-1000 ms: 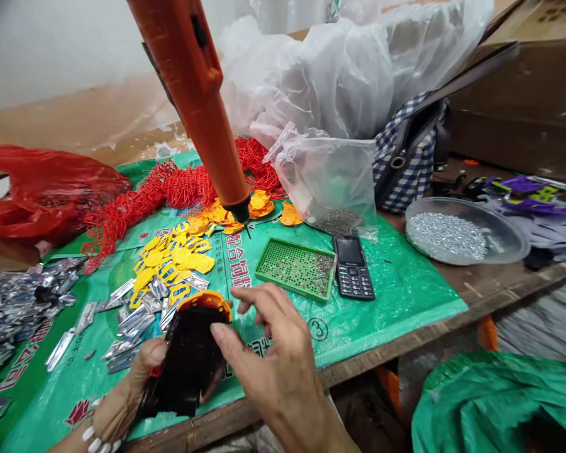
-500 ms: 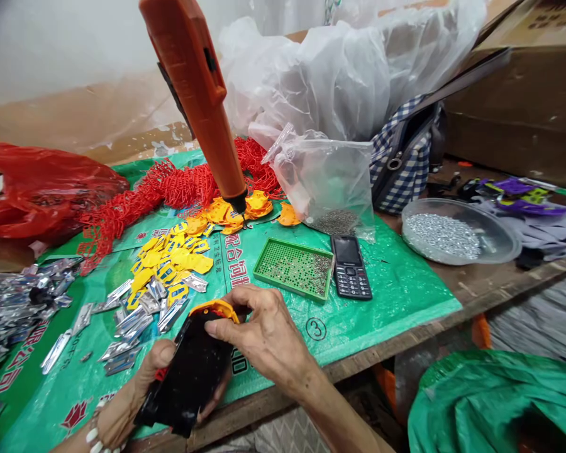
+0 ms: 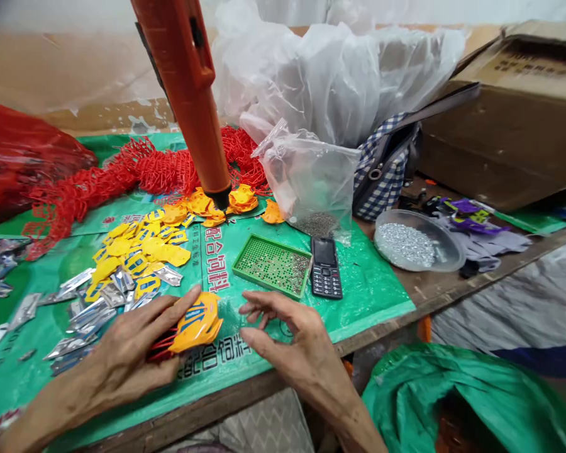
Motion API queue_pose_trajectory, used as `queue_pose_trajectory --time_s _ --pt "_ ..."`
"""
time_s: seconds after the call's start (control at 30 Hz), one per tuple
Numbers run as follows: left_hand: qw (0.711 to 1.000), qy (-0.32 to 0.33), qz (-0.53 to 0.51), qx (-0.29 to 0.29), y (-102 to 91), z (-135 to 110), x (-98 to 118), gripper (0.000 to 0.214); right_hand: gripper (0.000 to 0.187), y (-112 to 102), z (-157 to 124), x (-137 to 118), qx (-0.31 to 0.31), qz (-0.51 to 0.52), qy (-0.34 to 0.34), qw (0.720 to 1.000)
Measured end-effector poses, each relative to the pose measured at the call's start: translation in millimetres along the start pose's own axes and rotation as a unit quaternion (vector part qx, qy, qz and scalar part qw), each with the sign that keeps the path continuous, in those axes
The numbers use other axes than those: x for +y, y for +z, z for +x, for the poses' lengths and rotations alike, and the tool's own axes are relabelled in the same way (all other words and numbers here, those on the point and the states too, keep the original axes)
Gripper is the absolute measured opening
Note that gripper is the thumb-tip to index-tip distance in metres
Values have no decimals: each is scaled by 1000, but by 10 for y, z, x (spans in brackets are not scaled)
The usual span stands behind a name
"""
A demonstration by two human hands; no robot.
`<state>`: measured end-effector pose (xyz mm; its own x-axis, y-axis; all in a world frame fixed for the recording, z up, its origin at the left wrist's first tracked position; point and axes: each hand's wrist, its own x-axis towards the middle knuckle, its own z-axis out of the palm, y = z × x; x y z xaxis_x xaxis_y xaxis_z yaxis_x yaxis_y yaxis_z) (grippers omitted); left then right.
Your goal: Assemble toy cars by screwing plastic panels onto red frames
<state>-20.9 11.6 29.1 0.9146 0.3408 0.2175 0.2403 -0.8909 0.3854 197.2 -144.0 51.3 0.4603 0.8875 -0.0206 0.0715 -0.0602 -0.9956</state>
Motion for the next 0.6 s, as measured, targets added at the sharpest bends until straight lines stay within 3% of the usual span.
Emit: queue_pose_trajectory --time_s 0.1,0.2,0.3,0.37,0.47,0.5,0.57,0.6 --pt "984 61 167 15 131 33 -3 80 25 -97 -60 50 39 -5 33 999" --pt "979 75 188 8 171 66 23 74 25 -126 -33 14 85 -25 41 995" --pt "978 86 188 17 113 96 69 66 25 -152 167 -203 145 -50 -15 988" --pt "977 94 187 25 61 115 93 62 39 -159 432 -421 173 -51 -101 978" --pt "979 94 177 36 37 119 94 63 75 -84 947 -746 155 -48 -225 961" --pt "980 95 171 40 53 107 82 62 79 -30 1112 -841 135 -42 -248 958" --pt "980 96 163 58 127 51 34 60 72 111 1379 -1003 53 5 -265 963" --pt "981 93 157 64 182 10 -5 60 58 187 1476 -1068 43 2 -273 961"
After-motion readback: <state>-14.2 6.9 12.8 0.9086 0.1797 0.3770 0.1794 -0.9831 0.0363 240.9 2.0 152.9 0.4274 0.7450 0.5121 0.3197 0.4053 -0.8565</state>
